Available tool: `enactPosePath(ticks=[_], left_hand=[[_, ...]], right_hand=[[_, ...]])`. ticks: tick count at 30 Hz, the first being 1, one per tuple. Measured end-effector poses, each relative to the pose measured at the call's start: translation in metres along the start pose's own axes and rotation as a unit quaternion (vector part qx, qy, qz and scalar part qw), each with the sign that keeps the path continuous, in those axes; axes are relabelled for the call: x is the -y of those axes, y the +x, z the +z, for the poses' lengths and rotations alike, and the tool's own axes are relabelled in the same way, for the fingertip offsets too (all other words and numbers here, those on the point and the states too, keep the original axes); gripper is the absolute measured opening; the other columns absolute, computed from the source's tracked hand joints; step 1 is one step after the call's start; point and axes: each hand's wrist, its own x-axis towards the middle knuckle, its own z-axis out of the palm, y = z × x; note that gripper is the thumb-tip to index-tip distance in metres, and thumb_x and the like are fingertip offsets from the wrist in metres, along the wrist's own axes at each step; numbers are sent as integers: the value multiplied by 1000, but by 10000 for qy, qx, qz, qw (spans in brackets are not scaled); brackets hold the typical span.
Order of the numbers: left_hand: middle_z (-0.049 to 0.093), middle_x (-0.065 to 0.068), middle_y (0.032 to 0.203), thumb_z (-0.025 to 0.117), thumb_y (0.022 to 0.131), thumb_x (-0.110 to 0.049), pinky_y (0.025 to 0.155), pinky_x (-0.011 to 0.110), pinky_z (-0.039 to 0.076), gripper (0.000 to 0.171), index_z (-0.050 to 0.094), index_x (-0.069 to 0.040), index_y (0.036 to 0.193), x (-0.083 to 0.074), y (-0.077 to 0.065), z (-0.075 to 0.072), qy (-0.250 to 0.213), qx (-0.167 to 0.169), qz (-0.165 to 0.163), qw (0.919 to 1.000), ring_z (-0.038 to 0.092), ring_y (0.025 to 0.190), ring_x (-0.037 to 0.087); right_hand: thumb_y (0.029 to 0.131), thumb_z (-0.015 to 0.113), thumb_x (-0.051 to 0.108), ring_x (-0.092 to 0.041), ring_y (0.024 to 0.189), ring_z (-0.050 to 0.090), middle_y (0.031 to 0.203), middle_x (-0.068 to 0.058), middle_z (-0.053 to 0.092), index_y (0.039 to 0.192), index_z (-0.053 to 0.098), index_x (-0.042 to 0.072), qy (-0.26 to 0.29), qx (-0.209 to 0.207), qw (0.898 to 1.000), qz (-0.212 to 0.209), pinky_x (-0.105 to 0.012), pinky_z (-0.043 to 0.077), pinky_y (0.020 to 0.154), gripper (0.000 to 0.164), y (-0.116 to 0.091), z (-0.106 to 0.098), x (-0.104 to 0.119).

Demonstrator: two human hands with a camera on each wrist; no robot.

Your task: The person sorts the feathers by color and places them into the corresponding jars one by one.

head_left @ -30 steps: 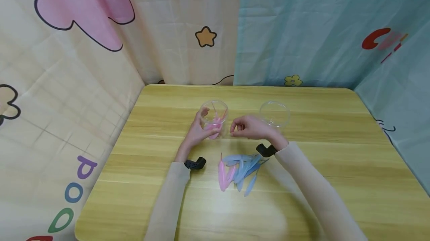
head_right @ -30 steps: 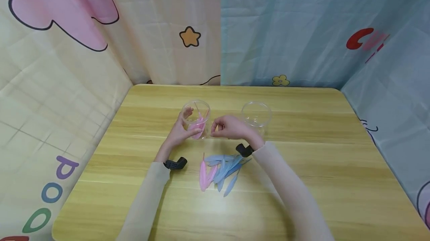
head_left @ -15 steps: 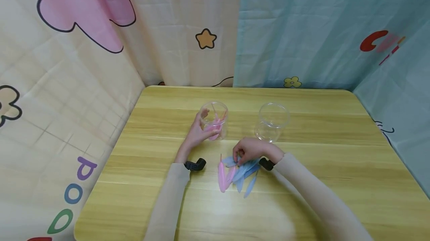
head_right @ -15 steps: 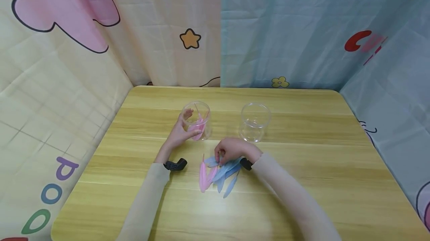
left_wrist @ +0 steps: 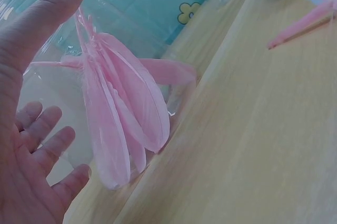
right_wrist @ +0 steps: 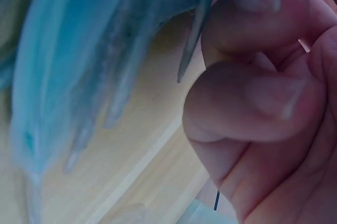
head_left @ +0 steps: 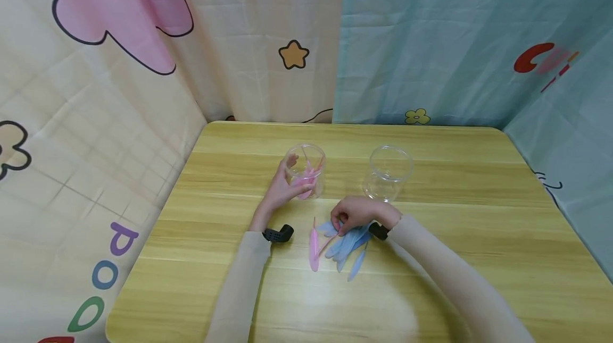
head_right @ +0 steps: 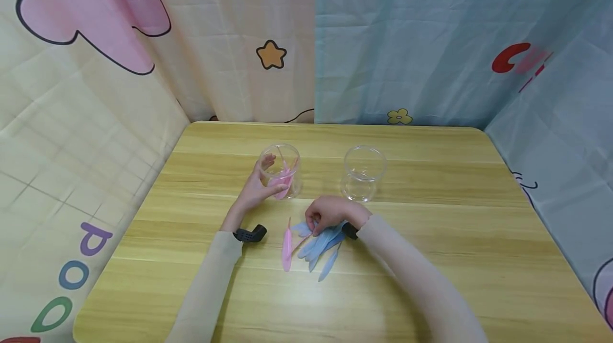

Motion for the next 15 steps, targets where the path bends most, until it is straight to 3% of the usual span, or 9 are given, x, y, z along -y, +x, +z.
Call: enactPosePath(ticks=[7,10,15], left_hand=[[32,-2,148,83,72,-35,106,51,24,103,19,-14,150,0,0,0,28,-10,-27,10000,26,136,17],[32,-3,148,84,72,-35,106,50,24,103,20,-14,150,-1,0,1,33,-14,-32,10000,26,136,17],[32,-3,148,84,72,-35,105,52,24,103,19,-13,150,-1,0,0,76,-25,-35,10000,26,136,18]], right_hand=[[86,71,14,-2,55,42,61,12,45,79,62,14,160,178,9995,-200,-20,35,55,11,-5,-3,0],[87,69,11,-2,55,40,62,11,46,81,62,11,684,225,9967,-379,-19,34,54,9,-10,-8,-1],[85,63,1,-4,55,39,63,8,50,84,64,3,1769,203,9821,-621,-19,33,53,3,-19,-20,1]])
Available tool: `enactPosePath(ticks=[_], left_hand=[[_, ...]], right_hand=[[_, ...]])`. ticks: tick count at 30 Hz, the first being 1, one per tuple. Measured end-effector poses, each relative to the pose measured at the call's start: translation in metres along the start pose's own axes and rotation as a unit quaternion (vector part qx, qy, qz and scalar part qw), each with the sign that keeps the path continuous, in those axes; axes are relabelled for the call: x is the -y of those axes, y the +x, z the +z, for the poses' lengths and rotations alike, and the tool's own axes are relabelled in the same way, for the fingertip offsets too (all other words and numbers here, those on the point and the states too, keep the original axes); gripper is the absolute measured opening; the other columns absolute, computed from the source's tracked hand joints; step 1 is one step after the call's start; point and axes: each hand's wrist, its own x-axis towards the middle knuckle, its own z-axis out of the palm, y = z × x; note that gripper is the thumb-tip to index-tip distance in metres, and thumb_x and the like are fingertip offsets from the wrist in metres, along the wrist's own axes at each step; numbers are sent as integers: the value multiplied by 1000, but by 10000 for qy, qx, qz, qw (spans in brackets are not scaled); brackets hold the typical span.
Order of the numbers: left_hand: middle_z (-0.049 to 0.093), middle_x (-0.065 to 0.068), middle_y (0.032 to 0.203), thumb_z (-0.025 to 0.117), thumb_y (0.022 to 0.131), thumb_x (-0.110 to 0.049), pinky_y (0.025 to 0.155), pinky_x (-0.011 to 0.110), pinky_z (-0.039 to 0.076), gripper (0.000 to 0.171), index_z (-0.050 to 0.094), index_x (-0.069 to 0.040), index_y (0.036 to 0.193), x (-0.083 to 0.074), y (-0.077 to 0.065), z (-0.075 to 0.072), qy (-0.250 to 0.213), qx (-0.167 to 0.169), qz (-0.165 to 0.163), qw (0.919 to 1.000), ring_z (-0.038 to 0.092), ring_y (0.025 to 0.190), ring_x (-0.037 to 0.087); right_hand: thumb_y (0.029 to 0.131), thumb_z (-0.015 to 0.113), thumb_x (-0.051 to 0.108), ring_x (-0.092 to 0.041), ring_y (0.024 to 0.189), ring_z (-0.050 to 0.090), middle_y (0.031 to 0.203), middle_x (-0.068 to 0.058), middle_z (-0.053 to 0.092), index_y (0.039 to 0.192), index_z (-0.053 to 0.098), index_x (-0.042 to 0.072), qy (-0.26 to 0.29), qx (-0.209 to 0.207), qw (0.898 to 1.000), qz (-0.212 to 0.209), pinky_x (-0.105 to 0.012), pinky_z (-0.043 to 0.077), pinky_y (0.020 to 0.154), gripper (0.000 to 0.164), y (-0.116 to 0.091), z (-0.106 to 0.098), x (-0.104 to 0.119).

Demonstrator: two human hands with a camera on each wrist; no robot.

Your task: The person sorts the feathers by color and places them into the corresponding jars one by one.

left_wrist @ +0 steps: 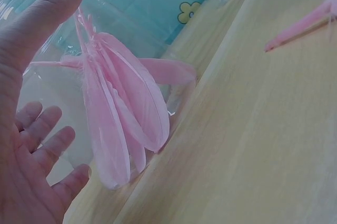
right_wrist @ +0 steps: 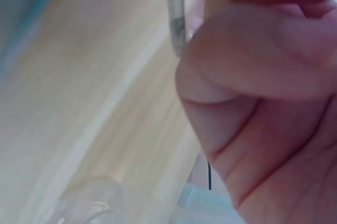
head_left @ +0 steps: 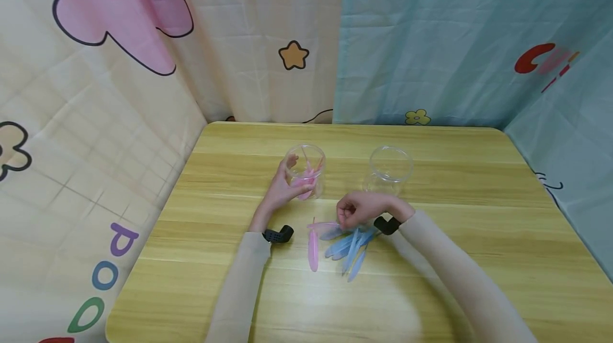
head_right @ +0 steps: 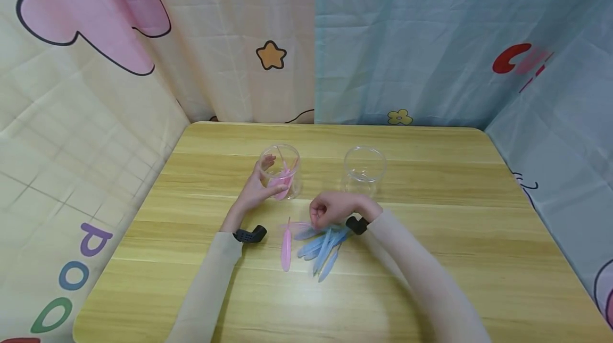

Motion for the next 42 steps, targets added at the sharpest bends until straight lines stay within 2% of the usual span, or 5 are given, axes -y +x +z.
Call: enactPosePath(ticks=[13,25,30,36,42], left_hand=[[32,-3,148,84,71,-38,105,51,25,104,20,-15,150,0,-1,0,37,-18,6,10000,27,136,17],[32,-1,148,83,72,-37,105,52,25,102,21,-17,150,-1,-2,0,-27,-20,-72,10000,27,136,19],[32,-2,148,83,72,-35,106,50,24,100,21,-18,149,-2,-2,-1,-19,8,-105,9999,26,136,19],[32,1,149,83,74,-28,105,50,24,98,22,-15,149,-3,0,-1,61,-11,1,10000,27,136,21],[32,1,149,84,73,-29,106,50,22,99,22,-14,149,-1,0,0,21,-14,-23,10000,26,136,22]], right_hand=[[90,58,2,-6,54,36,64,2,46,87,62,1,852,-1101,9902,-61,-21,31,52,5,0,-6,7],[95,57,18,-10,44,31,52,0,36,81,58,2,1607,-1897,9664,652,-26,24,45,21,15,-25,37],[91,61,16,-8,45,30,57,2,41,86,61,0,1251,-1819,9719,820,-23,25,44,16,16,-13,29],[85,61,11,-5,52,38,61,7,46,75,59,9,-136,-1231,9877,951,-21,32,51,10,15,12,1],[79,63,15,-3,52,39,57,12,42,66,53,16,-1813,-1004,9734,982,-21,32,51,17,14,24,-8]])
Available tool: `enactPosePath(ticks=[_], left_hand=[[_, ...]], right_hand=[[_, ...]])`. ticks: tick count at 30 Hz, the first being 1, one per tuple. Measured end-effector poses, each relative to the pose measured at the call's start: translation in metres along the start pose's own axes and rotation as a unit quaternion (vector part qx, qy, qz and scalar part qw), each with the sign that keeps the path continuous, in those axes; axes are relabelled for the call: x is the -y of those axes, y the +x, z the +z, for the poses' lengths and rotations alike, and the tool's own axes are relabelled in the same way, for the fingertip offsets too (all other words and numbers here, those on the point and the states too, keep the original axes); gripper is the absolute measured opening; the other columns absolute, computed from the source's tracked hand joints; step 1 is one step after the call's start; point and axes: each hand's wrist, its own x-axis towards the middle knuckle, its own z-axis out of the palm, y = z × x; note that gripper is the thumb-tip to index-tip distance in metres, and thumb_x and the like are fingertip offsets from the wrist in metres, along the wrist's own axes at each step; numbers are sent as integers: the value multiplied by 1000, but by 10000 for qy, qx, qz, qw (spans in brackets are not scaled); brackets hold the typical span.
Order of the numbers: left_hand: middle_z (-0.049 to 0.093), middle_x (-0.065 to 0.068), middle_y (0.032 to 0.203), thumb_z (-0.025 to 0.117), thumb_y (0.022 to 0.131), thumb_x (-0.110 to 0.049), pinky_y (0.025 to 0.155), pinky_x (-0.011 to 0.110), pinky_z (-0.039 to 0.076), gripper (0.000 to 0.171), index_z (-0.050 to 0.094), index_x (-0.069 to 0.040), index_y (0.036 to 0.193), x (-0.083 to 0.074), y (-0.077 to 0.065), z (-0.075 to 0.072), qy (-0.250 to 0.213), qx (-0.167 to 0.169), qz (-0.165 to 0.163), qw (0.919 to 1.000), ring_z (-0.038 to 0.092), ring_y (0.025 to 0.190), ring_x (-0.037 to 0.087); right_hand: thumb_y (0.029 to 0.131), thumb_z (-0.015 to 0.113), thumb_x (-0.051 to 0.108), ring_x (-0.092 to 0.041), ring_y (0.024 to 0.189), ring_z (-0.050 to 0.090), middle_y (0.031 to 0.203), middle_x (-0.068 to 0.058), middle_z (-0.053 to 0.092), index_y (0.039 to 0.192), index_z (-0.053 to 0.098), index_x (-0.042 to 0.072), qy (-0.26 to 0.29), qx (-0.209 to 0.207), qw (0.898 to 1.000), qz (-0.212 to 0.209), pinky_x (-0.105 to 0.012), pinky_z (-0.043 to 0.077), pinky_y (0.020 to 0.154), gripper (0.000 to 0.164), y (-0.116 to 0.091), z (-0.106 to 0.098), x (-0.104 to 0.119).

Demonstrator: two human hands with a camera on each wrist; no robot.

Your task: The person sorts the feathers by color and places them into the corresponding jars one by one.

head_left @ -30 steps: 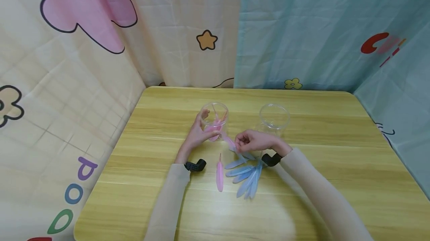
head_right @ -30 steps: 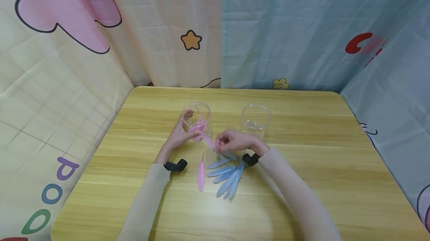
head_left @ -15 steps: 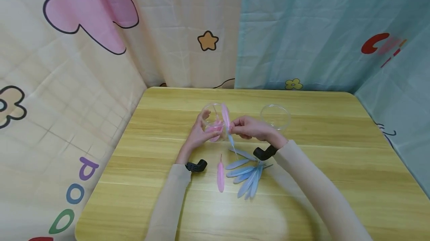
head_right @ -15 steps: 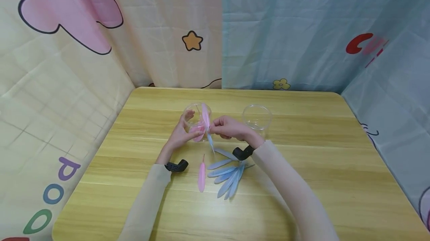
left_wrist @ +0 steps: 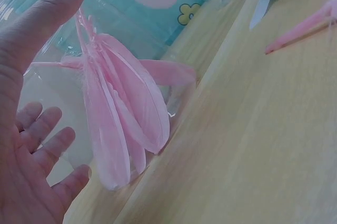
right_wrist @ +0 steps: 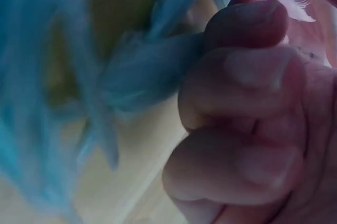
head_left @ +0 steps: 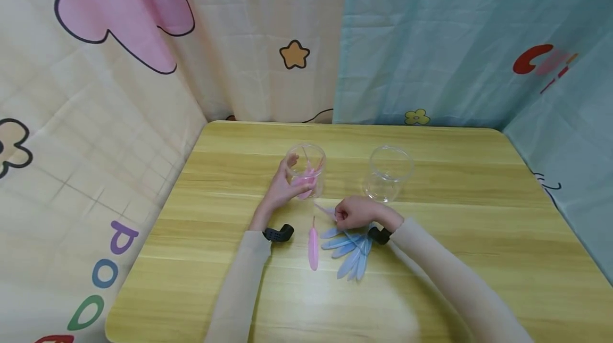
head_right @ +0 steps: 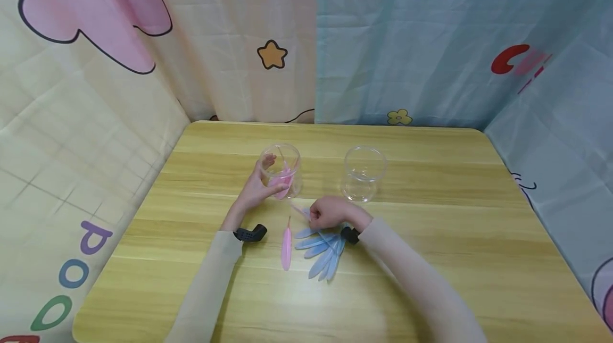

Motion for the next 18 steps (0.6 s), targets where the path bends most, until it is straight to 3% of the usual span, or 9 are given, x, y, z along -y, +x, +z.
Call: enactPosePath(ticks=[3,6,12,18], left_hand=[[32,2,149,84,73,-29,106,51,22,99,22,-13,149,1,0,-1,-3,4,28,10000,26,137,22],[32,1,149,84,73,-30,106,52,22,99,22,-12,149,1,1,-1,33,18,60,10000,26,136,22],[33,-1,148,84,72,-32,106,51,23,100,23,-15,148,0,1,-2,88,-8,28,10000,27,136,20],[33,0,148,84,72,-33,106,50,23,101,22,-11,149,0,0,-2,118,7,7,9999,27,136,21]], right_hand=[[82,67,22,-2,53,40,58,14,43,68,55,19,-478,-119,9987,-105,-21,32,51,18,-1,2,1],[85,70,26,-2,53,41,59,14,45,72,61,20,-444,-304,9985,-142,-22,33,51,17,-3,2,0],[85,71,25,-3,52,41,59,13,48,77,67,20,2,-853,9963,-68,-22,35,50,11,-9,-5,-1],[87,70,21,-6,49,36,56,9,43,77,69,11,989,-1376,9853,-198,-23,29,48,14,-13,-27,7]])
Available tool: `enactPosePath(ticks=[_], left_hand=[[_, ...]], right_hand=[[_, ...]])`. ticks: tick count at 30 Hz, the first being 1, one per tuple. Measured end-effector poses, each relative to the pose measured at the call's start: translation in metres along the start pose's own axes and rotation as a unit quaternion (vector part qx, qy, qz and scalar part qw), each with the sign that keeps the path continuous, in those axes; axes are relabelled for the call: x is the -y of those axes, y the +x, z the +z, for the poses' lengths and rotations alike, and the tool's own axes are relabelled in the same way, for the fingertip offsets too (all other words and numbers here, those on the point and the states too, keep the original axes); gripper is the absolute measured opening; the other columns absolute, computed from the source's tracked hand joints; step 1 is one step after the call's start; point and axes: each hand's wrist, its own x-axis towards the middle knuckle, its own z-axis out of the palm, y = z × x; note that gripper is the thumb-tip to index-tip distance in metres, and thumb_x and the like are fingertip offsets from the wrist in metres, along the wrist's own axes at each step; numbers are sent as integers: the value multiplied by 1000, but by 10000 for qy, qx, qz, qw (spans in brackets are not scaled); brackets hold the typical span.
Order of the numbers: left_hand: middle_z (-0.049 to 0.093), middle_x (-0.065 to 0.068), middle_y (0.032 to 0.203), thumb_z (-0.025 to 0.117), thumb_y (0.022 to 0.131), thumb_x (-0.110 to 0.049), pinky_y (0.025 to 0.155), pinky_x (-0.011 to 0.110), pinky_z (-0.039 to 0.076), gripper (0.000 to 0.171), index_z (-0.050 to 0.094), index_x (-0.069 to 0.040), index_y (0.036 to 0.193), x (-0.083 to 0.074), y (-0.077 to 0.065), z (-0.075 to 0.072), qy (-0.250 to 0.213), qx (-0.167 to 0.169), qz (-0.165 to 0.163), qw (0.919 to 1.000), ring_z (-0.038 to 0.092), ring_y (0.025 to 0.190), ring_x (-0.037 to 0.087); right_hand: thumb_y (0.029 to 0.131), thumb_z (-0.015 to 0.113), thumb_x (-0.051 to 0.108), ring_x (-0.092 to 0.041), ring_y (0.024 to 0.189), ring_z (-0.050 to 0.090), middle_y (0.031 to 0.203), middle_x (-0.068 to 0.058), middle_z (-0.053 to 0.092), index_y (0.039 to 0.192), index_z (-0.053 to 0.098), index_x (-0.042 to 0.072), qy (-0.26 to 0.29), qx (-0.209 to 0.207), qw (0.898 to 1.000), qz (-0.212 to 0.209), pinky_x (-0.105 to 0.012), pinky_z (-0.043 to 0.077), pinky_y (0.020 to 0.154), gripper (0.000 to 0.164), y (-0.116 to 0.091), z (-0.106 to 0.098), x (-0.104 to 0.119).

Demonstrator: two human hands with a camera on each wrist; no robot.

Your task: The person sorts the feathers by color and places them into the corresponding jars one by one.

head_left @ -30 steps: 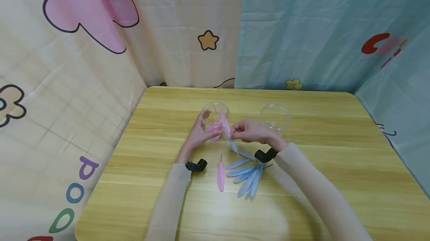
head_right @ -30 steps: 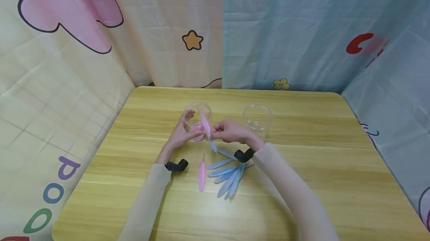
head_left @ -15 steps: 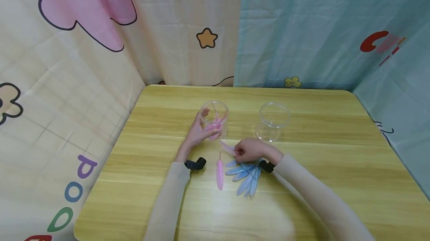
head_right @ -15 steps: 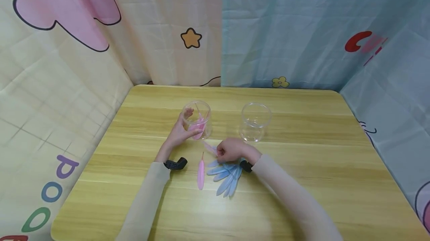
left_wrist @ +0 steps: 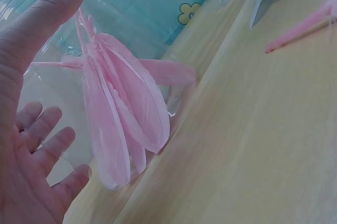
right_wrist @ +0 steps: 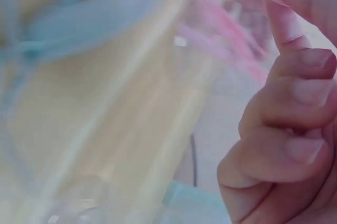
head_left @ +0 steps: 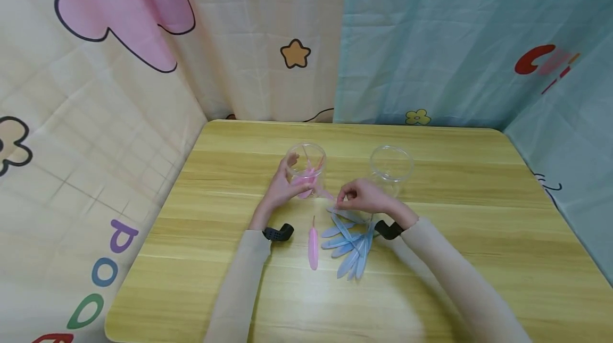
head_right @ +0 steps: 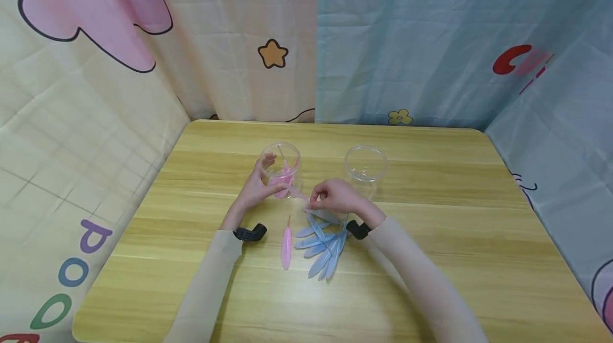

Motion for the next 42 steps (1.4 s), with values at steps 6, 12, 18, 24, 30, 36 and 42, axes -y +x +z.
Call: enactPosePath(ticks=[6,12,18,24,30,36,42], left_hand=[[32,-2,148,84,72,-35,105,53,24,102,21,-15,149,1,-3,0,-125,-43,-99,9999,27,136,21],[32,-2,148,84,71,-37,103,55,26,102,22,-16,150,5,-7,4,-197,-1,-158,9997,28,135,21],[32,-2,149,84,72,-36,104,53,25,101,22,-17,150,5,-9,6,-85,-8,-160,9998,28,135,18],[31,-3,149,83,72,-35,105,52,24,101,21,-18,150,3,-5,5,-77,32,-79,9999,27,136,18],[32,-2,149,84,72,-33,106,50,24,101,22,-15,149,2,-2,1,-24,-15,40,10000,27,136,19],[32,-3,148,83,71,-39,106,50,24,102,21,-16,149,2,-1,0,-4,-17,6,10000,27,136,17],[33,-3,148,83,71,-39,105,51,25,101,22,-17,149,1,0,1,32,-61,-17,10000,28,135,15]], right_hand=[[93,63,28,-10,46,27,53,4,35,83,69,4,1431,92,9875,658,-26,25,46,26,17,-19,19],[97,56,31,-11,42,29,51,1,34,81,64,5,2349,164,9614,1427,-25,24,43,32,37,-25,29],[97,53,36,-10,41,29,52,2,31,81,58,5,3050,-232,9399,1518,-25,21,43,35,44,-25,25],[97,54,34,-11,45,34,54,0,38,91,61,0,2805,373,9506,1277,-25,26,44,35,30,-23,13],[92,63,19,-9,48,36,57,3,44,97,68,2,1302,1163,9836,451,-24,31,47,18,25,4,-2],[86,72,19,-4,54,44,61,9,51,98,70,13,-356,1052,9926,-502,-23,37,53,14,36,35,-8],[84,74,16,-3,54,44,61,8,50,96,68,10,-415,1148,9888,-858,-22,38,51,15,44,42,-11]])
